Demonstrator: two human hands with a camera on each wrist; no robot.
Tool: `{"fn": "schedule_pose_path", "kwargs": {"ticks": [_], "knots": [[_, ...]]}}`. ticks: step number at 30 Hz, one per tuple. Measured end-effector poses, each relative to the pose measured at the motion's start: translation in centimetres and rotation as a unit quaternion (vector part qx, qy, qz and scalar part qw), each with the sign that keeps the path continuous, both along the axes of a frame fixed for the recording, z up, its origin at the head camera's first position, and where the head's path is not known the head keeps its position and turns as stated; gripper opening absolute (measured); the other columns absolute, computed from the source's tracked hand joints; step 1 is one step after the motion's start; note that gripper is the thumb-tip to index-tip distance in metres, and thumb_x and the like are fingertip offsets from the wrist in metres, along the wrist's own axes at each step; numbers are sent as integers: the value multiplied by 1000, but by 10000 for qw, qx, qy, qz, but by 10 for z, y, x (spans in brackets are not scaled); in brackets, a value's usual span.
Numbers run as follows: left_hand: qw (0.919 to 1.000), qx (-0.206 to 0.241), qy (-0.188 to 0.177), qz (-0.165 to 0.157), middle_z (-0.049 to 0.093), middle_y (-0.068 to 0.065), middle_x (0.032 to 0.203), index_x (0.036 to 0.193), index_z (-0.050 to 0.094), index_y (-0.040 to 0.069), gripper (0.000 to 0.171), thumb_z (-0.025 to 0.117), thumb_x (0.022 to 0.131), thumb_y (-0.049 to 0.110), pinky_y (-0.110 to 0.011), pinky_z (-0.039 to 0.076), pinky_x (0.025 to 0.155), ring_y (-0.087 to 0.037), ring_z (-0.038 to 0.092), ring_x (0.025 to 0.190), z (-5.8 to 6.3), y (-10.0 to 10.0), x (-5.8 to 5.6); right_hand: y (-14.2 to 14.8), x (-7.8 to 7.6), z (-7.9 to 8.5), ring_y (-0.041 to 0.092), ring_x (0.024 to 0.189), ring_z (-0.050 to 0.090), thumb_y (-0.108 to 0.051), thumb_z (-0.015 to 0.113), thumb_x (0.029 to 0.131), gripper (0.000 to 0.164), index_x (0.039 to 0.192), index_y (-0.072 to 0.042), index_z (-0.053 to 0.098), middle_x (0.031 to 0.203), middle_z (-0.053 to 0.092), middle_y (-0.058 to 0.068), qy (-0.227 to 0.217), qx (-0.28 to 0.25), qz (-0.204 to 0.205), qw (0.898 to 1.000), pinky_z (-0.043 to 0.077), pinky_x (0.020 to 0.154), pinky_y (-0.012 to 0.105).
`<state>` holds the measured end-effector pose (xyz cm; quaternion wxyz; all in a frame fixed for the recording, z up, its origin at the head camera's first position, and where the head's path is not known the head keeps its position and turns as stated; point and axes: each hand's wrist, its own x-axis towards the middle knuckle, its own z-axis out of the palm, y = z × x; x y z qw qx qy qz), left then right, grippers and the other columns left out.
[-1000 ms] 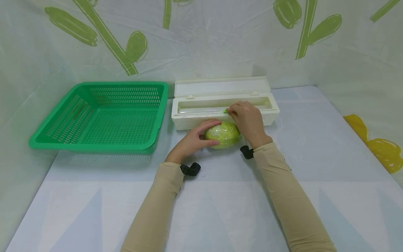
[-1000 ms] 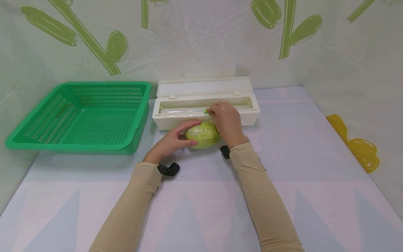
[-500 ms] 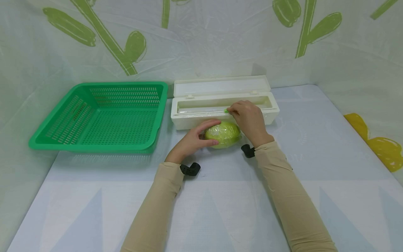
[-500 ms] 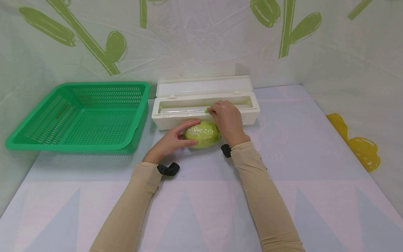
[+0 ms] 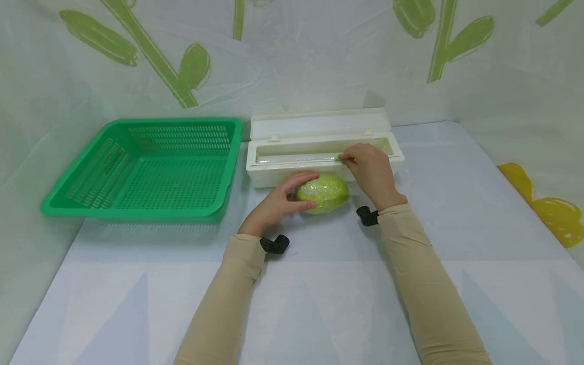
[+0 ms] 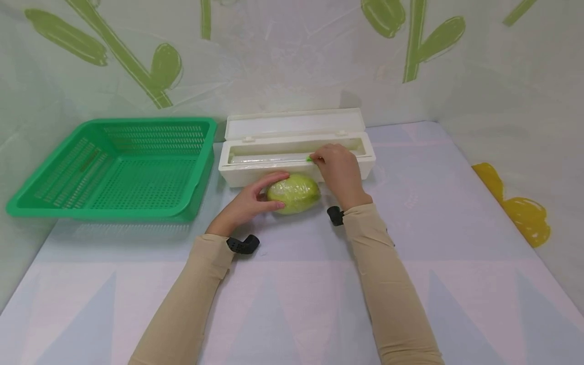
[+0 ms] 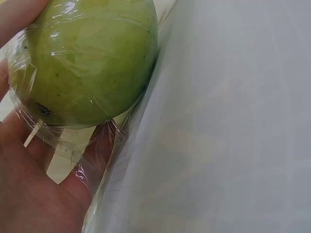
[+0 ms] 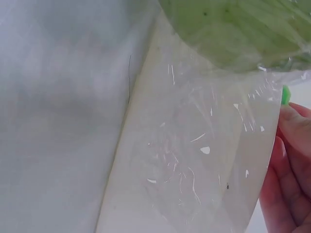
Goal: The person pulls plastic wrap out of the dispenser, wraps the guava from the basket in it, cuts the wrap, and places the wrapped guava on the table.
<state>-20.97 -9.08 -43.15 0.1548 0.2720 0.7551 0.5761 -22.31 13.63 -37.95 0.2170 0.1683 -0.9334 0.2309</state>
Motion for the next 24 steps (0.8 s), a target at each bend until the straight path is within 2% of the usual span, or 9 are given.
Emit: {"fn": "schedule_pose_path", "kwargs": {"ticks": [7, 16, 24], "knots": [[10000, -22, -14, 12, 35, 18, 134, 127, 45, 38, 60, 72, 74, 32, -38, 35, 92, -9, 37, 118, 1, 0, 0, 2, 0, -1, 22, 85, 60, -9, 68, 78, 11, 88, -7, 71, 89, 67, 5, -14, -72, 18, 10000, 45, 74, 35], [9998, -100, -182, -27, 33, 9, 137, 133, 43, 22, 61, 70, 78, 19, -39, 34, 94, -15, 36, 119, 26, -1, 13, 3, 0, 4, 23, 87, 60, -11, 68, 78, 12, 89, -7, 71, 92, 67, 6, -218, 63, -2, 9997, 45, 75, 35], [9997, -140, -186, -30, 33, 7, 138, 133, 43, 21, 61, 70, 78, 17, -37, 35, 93, -13, 37, 118, 29, 0, 14, 8, -1, 5, 24, 87, 61, -11, 68, 78, 12, 89, -6, 71, 91, 67, 7, -299, 38, -1, 9995, 45, 76, 36]]}}
